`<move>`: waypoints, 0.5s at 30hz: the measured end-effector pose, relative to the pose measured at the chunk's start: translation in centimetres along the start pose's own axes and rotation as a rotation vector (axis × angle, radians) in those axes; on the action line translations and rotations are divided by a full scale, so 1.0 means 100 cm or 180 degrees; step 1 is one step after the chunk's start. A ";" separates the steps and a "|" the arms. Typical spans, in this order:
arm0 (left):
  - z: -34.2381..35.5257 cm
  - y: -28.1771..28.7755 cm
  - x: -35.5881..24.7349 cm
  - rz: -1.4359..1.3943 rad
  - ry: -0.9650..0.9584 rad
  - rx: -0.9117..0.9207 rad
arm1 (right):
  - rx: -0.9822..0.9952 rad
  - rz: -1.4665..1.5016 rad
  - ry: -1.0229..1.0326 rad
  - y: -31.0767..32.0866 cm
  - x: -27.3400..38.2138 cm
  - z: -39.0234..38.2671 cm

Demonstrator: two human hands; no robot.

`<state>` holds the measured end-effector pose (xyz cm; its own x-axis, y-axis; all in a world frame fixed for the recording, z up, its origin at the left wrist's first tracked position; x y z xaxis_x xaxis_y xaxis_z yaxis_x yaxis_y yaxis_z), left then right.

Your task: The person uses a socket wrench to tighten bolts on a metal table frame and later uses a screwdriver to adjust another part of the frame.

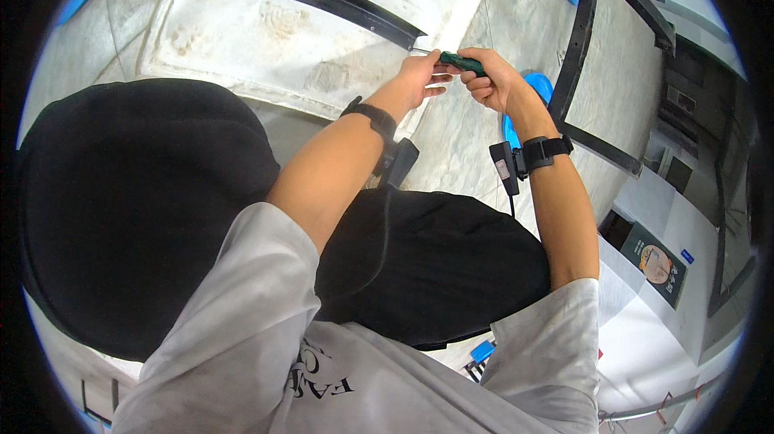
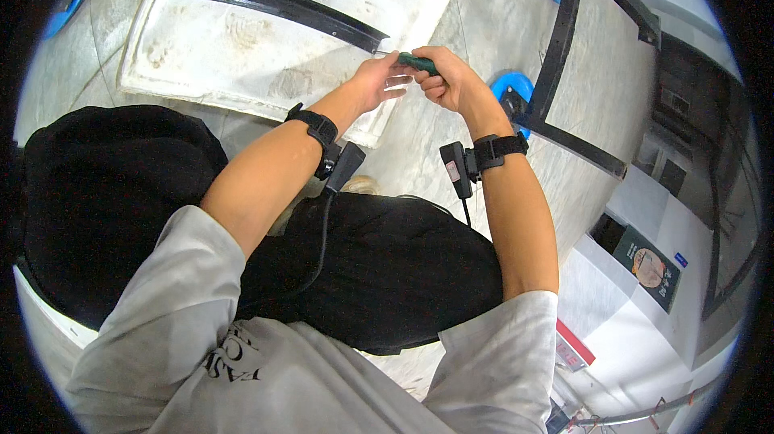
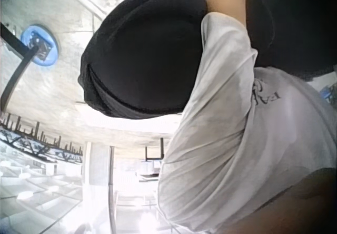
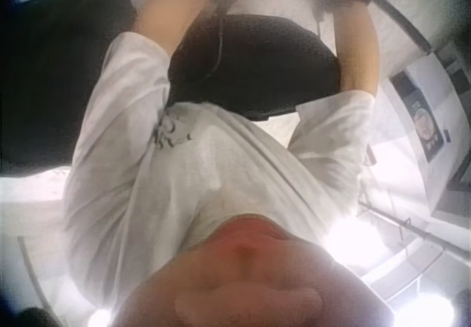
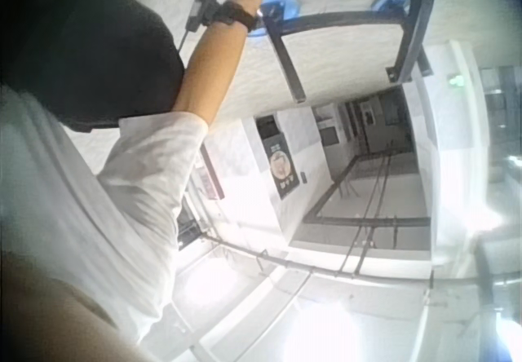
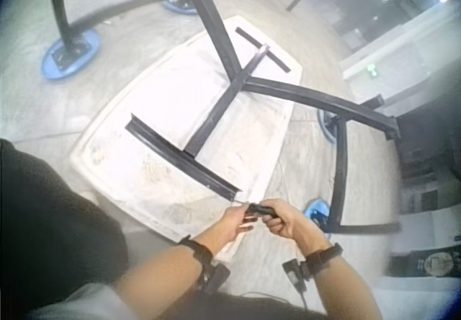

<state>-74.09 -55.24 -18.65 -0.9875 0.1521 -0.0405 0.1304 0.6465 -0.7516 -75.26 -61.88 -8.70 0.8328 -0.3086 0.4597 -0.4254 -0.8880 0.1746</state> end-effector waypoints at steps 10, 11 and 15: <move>0.007 0.006 0.003 -0.0260 0.0013 0.0057 | -0.0171 -0.5091 0.2529 -0.033 0.044 -0.007; 0.009 0.008 0.001 -0.0370 -0.0012 0.0032 | -0.0422 -0.5632 0.3006 -0.043 0.049 -0.014; 0.013 0.010 -0.003 -0.0378 -0.0106 0.0027 | -0.0445 -0.4964 0.3084 -0.044 0.059 -0.015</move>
<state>-73.74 -55.58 -20.22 -0.9984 0.0498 0.0274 0.0117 0.6521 -0.7580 -69.04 -59.25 -5.45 0.0017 0.9950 0.0998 0.3758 -0.0931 0.9220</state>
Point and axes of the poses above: each hand's wrist, its own z-axis towards the middle knuckle, its own y-axis out of the back of the hand, x = y × z, the point moved 7 cm from there along z, towards the middle knuckle, and after that the axes turned 13 degrees about y, right-handed, at the moved point
